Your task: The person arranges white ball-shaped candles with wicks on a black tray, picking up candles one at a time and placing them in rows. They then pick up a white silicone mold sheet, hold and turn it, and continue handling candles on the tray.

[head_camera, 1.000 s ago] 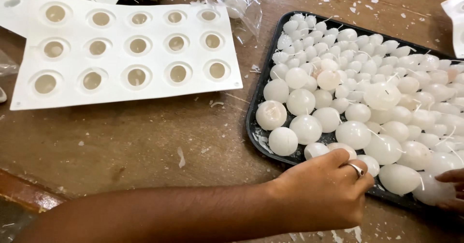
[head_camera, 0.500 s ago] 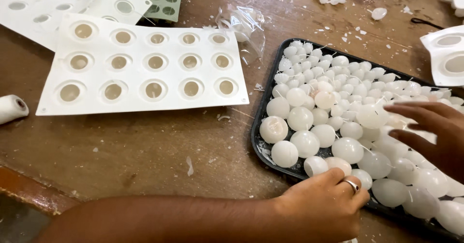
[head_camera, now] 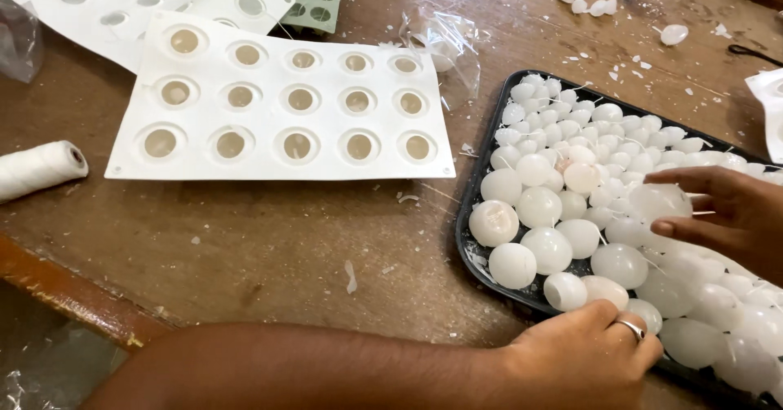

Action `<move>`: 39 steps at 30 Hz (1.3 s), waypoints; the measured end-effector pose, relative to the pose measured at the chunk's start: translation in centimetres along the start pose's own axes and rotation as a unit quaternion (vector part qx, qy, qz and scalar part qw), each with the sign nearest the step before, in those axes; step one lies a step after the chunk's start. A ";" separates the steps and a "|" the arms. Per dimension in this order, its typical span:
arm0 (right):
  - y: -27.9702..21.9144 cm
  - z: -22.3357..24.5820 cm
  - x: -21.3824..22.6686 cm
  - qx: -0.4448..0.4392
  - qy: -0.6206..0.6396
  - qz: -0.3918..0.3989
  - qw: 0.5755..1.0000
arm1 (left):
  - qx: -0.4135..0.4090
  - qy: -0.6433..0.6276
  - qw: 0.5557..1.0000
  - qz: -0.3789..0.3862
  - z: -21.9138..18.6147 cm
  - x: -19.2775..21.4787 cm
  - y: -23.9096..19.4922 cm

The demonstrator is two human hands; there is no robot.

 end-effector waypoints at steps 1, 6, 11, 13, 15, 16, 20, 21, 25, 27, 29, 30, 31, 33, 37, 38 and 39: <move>-0.4 1.0 -0.7 -0.041 -0.044 0.024 0.998 | -0.006 0.001 1.000 0.009 -0.1 0.2 0.1; -3.4 10.0 -1.7 0.054 -0.372 -0.008 0.926 | -0.022 0.009 0.999 0.027 -0.3 1.0 0.4; -3.6 9.7 -2.2 0.084 -0.377 -0.019 0.922 | -0.008 -0.010 0.999 0.038 -0.1 0.5 0.2; -3.6 9.3 -2.4 0.103 -0.371 -0.019 0.923 | -0.010 -0.017 0.999 0.043 0.0 0.5 0.3; -3.8 9.8 -2.4 0.121 -0.364 -0.020 0.923 | -0.012 -0.023 0.998 0.048 0.0 0.3 0.3; -3.8 9.9 -2.2 0.099 -0.351 -0.017 0.931 | -0.015 -0.020 0.999 0.039 -0.1 0.3 0.2; -3.2 11.2 -0.9 0.042 -0.386 -0.021 0.921 | -0.014 -0.003 1.000 0.013 -0.1 0.8 0.3; -2.7 11.7 -0.8 0.042 -0.386 -0.021 0.921 | -0.014 -0.003 1.000 0.012 -0.1 1.0 0.3; -0.4 14.4 -0.6 0.078 -0.359 -0.055 0.928 | -0.013 0.008 1.000 0.018 -0.2 0.9 0.1; 0.6 15.6 -1.4 0.110 -0.333 -0.048 0.935 | -0.015 0.009 1.000 0.015 -0.2 1.0 0.1; 1.7 15.2 -2.7 0.086 -0.352 -0.003 0.932 | -0.014 0.010 1.000 0.021 -0.1 1.1 0.2; 1.8 15.2 -2.7 0.084 -0.351 -0.002 0.932 | -0.015 0.008 1.000 0.022 -0.2 1.2 0.2; 1.8 15.1 -2.6 0.076 -0.350 -0.007 0.934 | -0.013 0.005 1.000 0.027 -0.2 1.1 0.1; 1.1 15.8 -2.2 0.067 -0.347 -0.010 0.936 | -0.011 0.000 0.999 0.034 -0.2 1.1 0.1; -0.5 17.0 -2.4 0.058 -0.345 0.012 0.937 | -0.006 -0.014 0.998 0.063 0.1 1.9 0.5; -0.6 17.1 -3.1 0.079 -0.359 0.026 0.930 | -0.010 -0.018 0.996 0.084 0.0 2.2 0.6; -0.2 16.5 -3.6 0.077 -0.358 0.026 0.930 | -0.011 -0.019 0.996 0.085 0.0 2.1 0.6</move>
Point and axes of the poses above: each hand's wrist, its own y-axis towards the middle knuckle, its own x-axis out of the back of the hand, z = x × y, the point moved 10 cm from there along y, towards the middle knuckle, and after that the axes turned 8 degrees about -y, right-handed, at the moved point
